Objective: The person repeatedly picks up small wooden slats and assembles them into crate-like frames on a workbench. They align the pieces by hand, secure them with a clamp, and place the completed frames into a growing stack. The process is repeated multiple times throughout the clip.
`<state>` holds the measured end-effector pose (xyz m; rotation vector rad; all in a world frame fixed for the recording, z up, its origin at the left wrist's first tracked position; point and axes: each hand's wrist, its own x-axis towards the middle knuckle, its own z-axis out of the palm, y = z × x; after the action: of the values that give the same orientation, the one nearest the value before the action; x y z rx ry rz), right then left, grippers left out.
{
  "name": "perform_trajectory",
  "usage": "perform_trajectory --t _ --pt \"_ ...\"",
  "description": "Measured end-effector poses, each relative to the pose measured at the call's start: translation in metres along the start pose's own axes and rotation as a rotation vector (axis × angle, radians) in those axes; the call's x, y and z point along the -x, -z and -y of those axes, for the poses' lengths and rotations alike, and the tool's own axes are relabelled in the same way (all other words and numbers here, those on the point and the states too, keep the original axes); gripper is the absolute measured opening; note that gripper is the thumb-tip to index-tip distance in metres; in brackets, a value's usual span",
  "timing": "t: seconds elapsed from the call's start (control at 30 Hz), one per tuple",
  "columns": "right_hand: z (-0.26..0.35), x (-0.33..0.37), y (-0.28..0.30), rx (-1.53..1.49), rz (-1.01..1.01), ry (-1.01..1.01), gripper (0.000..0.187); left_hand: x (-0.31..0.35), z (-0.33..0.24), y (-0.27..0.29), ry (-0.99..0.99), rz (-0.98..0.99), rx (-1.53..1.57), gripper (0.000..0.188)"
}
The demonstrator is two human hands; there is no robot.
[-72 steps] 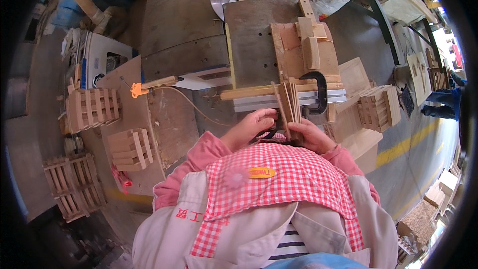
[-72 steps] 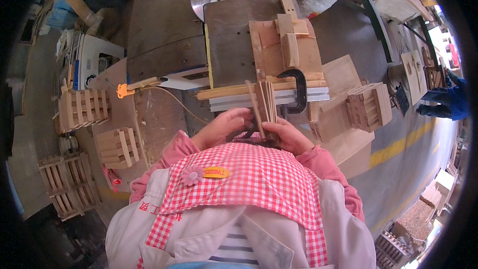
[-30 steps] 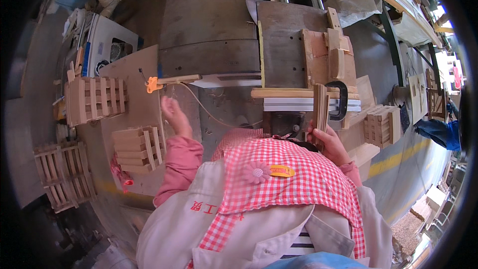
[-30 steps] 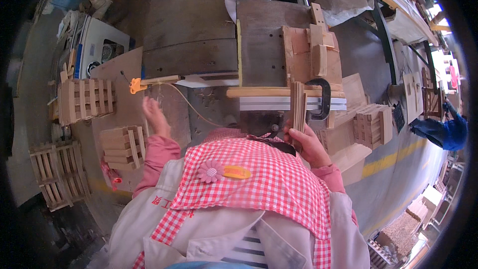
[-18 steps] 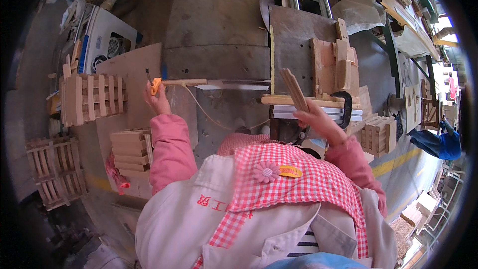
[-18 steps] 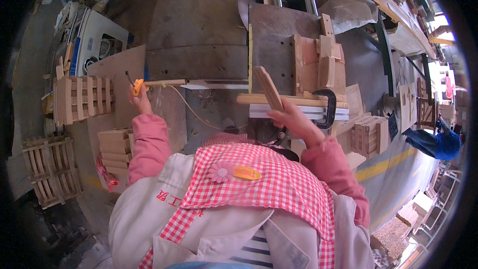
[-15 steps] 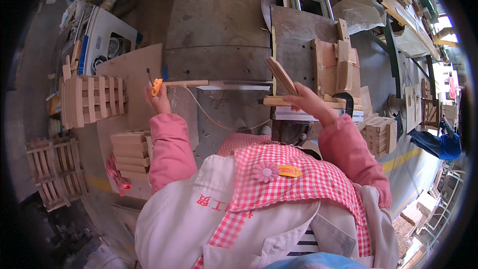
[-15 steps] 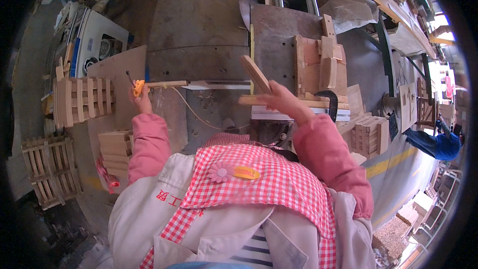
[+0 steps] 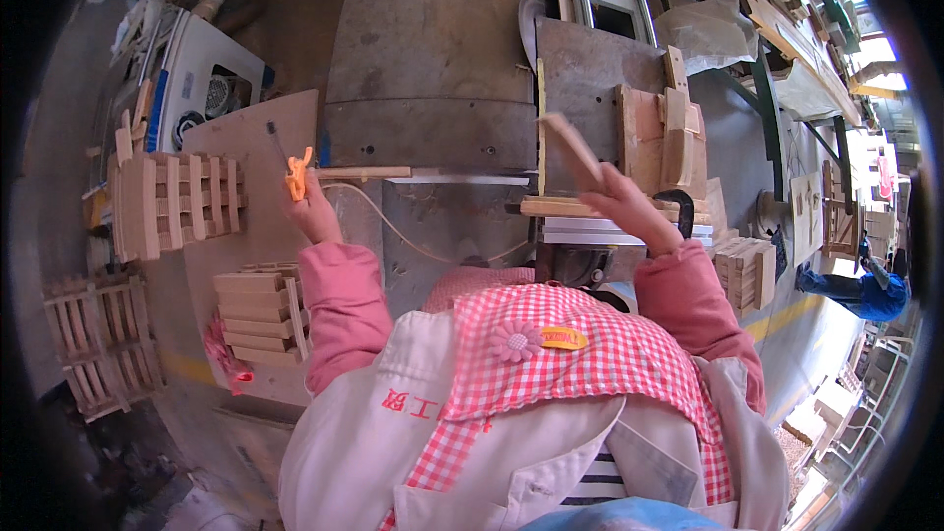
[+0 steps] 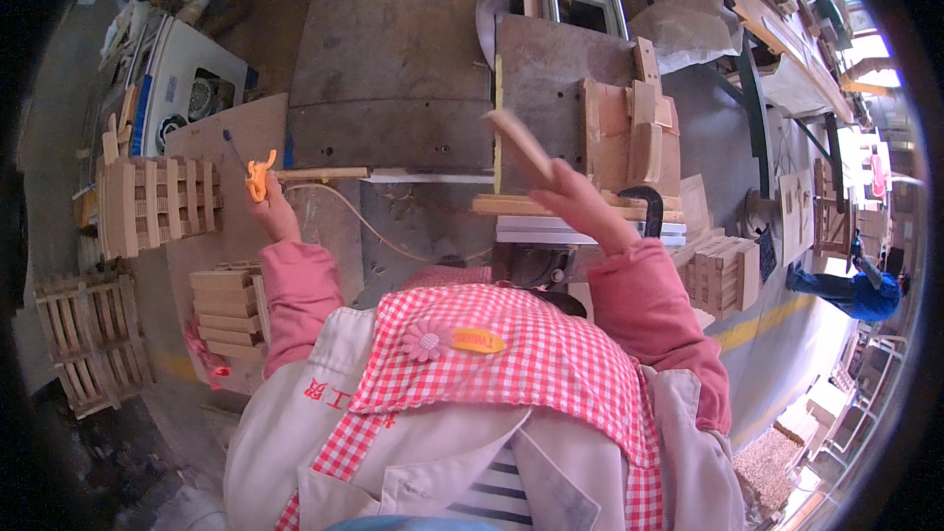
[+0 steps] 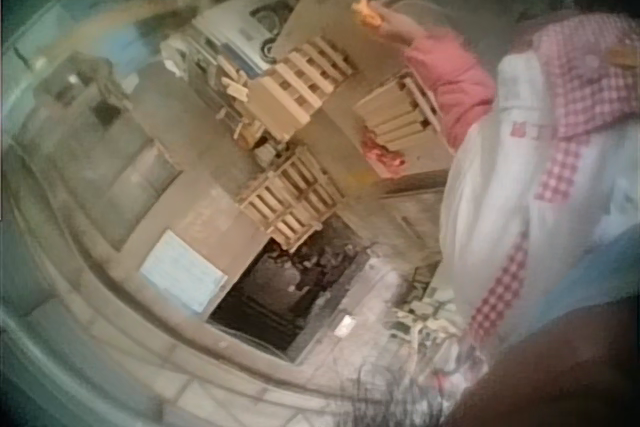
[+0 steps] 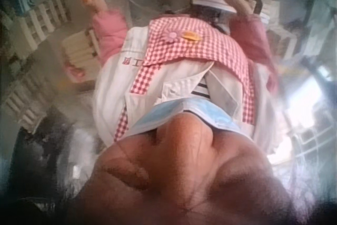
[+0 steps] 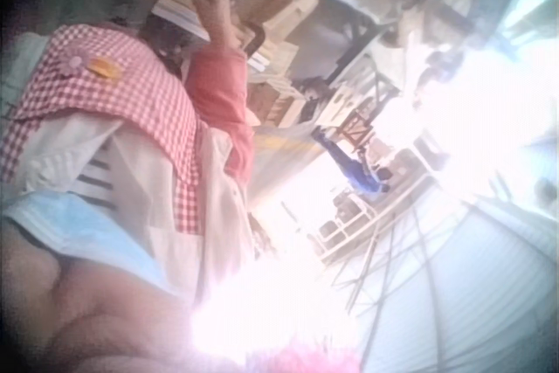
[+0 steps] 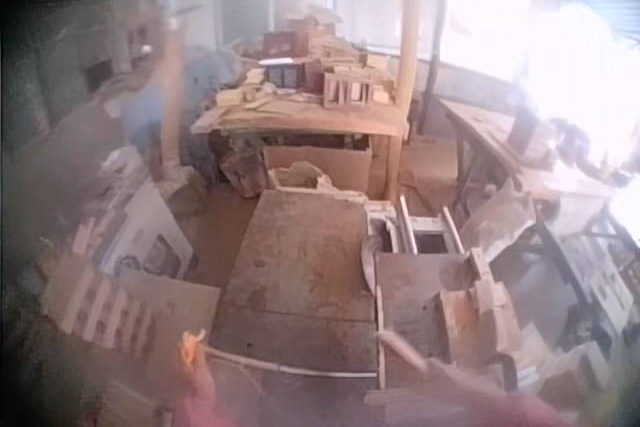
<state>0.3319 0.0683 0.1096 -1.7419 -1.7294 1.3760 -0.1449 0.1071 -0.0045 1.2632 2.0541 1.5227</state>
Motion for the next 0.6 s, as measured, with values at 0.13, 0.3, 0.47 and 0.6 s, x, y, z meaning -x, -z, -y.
perform_trajectory --t 0.13,0.3,0.47,0.6 --pt "-0.058 0.016 0.028 -0.027 -0.354 -0.076 0.028 0.025 -0.073 -0.006 -0.082 0.46 0.05 0.033" --pt "-0.092 0.015 0.031 -0.122 -0.401 0.027 0.033 0.088 -0.146 -0.049 -0.216 0.931 -0.517 0.04" --pt "-0.089 0.008 0.037 -0.189 -0.378 0.053 0.032 0.079 -0.159 -0.069 -0.007 0.764 -0.529 0.037" --pt "-0.079 0.015 0.047 -0.424 -0.292 0.022 0.029 0.067 -0.18 -0.055 0.021 0.804 -0.567 0.039"
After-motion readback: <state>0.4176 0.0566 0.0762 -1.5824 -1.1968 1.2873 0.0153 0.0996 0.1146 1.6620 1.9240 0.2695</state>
